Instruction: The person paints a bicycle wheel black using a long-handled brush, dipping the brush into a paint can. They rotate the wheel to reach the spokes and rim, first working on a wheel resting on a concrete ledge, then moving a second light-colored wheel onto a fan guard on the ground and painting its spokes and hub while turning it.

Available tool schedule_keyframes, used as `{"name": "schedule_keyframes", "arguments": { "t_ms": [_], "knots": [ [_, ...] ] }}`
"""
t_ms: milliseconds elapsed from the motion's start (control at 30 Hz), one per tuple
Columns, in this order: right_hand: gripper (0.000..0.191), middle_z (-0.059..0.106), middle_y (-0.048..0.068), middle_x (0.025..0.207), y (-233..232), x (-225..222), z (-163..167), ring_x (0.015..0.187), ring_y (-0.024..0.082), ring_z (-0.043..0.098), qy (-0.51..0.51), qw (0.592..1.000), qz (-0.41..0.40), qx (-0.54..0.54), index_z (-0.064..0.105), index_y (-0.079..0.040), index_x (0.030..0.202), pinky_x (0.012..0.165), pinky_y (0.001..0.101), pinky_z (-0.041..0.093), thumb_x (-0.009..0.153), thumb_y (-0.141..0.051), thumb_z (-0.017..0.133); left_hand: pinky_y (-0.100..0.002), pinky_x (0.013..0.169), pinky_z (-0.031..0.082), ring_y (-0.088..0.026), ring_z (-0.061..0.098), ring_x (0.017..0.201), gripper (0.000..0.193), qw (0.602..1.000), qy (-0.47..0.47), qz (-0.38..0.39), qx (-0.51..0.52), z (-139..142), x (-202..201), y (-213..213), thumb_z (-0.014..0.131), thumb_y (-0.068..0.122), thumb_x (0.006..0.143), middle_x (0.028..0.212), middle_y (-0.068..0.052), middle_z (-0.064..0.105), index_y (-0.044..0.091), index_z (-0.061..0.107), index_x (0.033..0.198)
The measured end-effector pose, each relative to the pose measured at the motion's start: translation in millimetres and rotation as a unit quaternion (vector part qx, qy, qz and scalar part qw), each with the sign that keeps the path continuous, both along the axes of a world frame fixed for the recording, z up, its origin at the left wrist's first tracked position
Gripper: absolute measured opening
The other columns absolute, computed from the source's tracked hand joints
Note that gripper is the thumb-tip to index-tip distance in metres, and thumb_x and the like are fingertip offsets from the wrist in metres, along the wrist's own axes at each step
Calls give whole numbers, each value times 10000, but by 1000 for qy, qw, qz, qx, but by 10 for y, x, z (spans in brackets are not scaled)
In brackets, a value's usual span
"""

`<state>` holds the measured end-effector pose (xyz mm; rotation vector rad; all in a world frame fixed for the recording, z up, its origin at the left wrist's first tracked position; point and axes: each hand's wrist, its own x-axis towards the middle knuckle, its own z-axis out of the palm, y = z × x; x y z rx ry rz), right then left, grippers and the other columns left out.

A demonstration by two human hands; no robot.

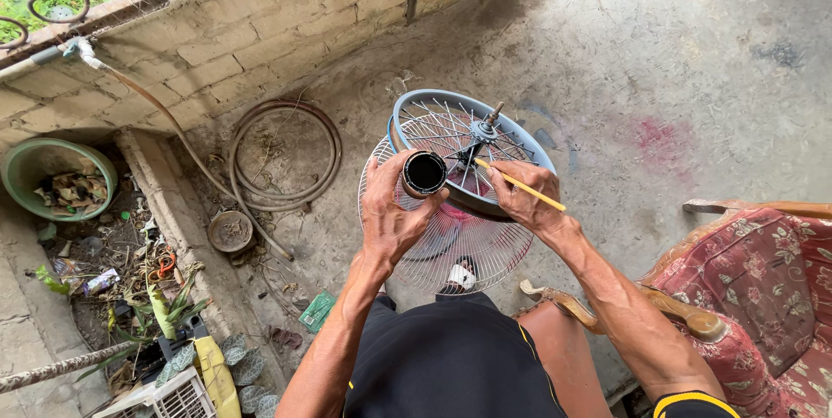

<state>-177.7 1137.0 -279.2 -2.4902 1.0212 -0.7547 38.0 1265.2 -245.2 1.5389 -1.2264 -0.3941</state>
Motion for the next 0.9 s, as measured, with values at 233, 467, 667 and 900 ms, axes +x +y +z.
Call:
{"name": "schedule_keyframes", "arguments": {
  "t_ms": [233, 467, 667, 900],
  "knots": [
    [137, 775, 157, 895, -6, 74, 14, 771, 290, 761, 23, 999, -23, 4, 785, -14, 984, 656, 368, 594, 921, -125, 735, -588, 1223, 293, -272, 692, 1181, 583, 1000, 14, -3, -7, -15, 24, 26, 895, 228, 752, 1179, -73, 745, 95, 642, 1260],
    [142, 776, 146, 907, 59, 94, 65, 775, 272, 764, 13, 1000, -7, -12, 783, -23, 1003, 663, 356, 599, 933, -134, 727, -587, 1219, 289, -278, 684, 1198, 604, 1000, 10, -6, -16, -7, 64, 19, 899, 223, 751, 1201, -78, 741, 86, 640, 1280],
    [140, 778, 141, 906, 40, 105, 67, 768, 266, 766, 28, 999, -23, -19, 782, -34, 1011, 657, 348, 598, 928, -135, 731, -592, 1227, 282, -277, 689, 1186, 641, 1000, 8, -13, -23, -11, 76, 15, 905, 229, 745, 1193, -87, 742, 71, 629, 1301],
    [148, 779, 128, 910, 140, 55, 110, 741, 258, 754, 3, 998, -42, -39, 789, -42, 1046, 630, 346, 593, 943, -123, 721, -604, 1223, 291, -287, 694, 1189, 646, 1000, 7, -12, -17, -31, 72, 4, 901, 220, 741, 1205, -97, 744, 70, 627, 1306]
  ]
}}
